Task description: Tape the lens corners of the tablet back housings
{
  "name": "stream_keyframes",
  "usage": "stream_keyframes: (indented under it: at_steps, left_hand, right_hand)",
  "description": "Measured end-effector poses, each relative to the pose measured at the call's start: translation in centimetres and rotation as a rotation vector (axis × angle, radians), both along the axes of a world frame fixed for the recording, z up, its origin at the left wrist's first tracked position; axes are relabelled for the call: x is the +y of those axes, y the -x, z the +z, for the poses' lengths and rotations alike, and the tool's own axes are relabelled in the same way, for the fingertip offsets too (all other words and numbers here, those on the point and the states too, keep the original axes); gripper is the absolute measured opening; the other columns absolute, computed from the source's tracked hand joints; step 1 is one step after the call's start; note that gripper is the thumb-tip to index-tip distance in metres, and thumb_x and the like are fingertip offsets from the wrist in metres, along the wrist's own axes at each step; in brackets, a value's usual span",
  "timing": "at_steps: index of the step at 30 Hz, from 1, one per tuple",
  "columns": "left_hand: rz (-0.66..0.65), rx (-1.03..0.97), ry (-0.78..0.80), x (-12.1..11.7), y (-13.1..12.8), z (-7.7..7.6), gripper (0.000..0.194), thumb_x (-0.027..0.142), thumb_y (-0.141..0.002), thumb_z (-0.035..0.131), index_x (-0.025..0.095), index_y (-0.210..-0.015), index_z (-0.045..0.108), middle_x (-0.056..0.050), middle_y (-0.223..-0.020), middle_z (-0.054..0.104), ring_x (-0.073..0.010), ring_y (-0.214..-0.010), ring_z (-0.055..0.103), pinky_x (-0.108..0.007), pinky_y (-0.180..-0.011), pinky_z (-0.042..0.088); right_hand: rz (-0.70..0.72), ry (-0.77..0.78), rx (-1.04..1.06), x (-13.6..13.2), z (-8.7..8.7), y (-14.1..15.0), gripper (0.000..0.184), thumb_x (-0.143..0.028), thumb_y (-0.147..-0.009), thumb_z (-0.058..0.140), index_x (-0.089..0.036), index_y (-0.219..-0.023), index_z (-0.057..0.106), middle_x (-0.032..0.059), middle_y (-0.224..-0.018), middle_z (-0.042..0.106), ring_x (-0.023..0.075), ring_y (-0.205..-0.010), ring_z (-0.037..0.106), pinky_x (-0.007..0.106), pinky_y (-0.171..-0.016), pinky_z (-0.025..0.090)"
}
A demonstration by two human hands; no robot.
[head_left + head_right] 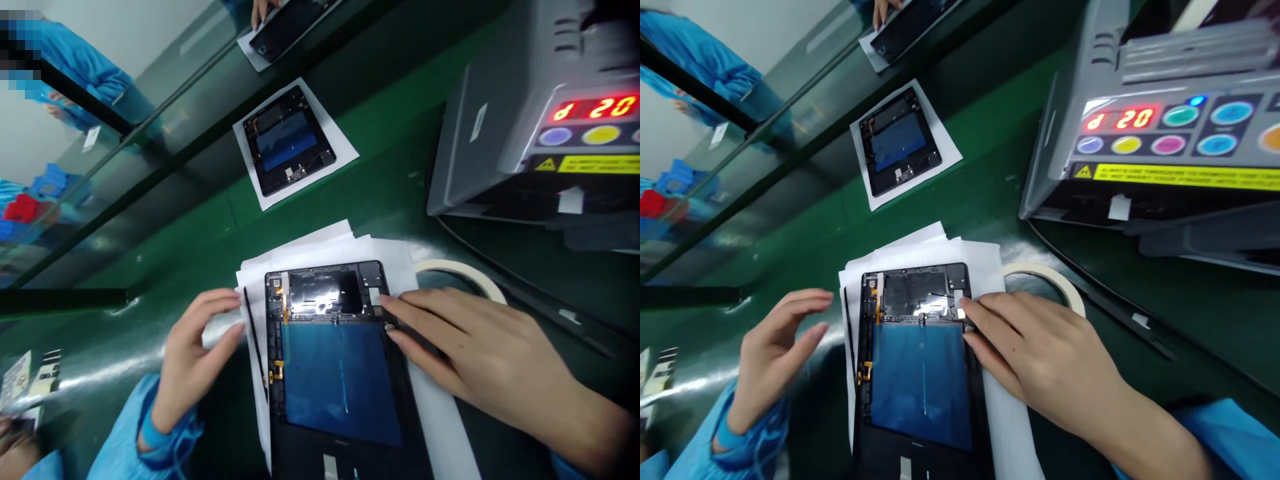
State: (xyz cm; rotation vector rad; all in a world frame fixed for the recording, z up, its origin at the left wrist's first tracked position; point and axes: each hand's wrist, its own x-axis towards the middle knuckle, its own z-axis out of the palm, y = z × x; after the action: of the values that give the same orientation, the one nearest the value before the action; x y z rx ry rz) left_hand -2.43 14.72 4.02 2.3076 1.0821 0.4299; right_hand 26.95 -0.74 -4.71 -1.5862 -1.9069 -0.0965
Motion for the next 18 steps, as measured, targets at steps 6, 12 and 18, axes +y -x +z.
stream_keyframes:
  at_steps: [6, 12, 18]
  left_hand:
    - [0.392, -0.212, 0.851, -4.6, 5.7, -0.5, 0.046, 0.051, -0.099, 0.061, 0.028, -0.139, 0.061, -0.013, -0.148, 0.059, -0.0312, -0.131, 0.061, -0.046, -0.104, 0.057]
    - [0.434, -0.375, 1.25, -5.9, 3.2, -0.9, 0.059, 0.049, -0.091, 0.074, 0.024, -0.141, 0.057, -0.012, -0.142, 0.063, -0.0269, -0.126, 0.062, -0.041, -0.109, 0.05]
    - [0.318, -0.406, 1.211, -5.4, 0.5, -2.1, 0.047, 0.041, -0.08, 0.082, 0.018, -0.119, 0.07, -0.007, -0.116, 0.073, -0.0267, -0.108, 0.068, -0.038, -0.097, 0.052]
  right_hand:
    - [-0.115, 0.092, -0.023, -1.1, -1.1, 0.2, 0.042, -0.036, -0.1, 0.056, -0.013, -0.134, 0.058, 0.0113, -0.105, 0.072, 0.0242, -0.082, 0.068, 0.037, -0.065, 0.048]
    - [-0.101, 0.078, -0.057, -0.9, -2.3, 0.6, 0.052, -0.042, -0.104, 0.044, -0.019, -0.15, 0.045, 0.0104, -0.107, 0.072, 0.0281, -0.089, 0.07, 0.038, -0.068, 0.05]
    - [-0.039, 0.061, -0.053, -0.5, -3.4, 0.4, 0.049, -0.043, -0.104, 0.042, -0.019, -0.146, 0.049, 0.0109, -0.108, 0.071, 0.0281, -0.093, 0.068, 0.039, -0.079, 0.052]
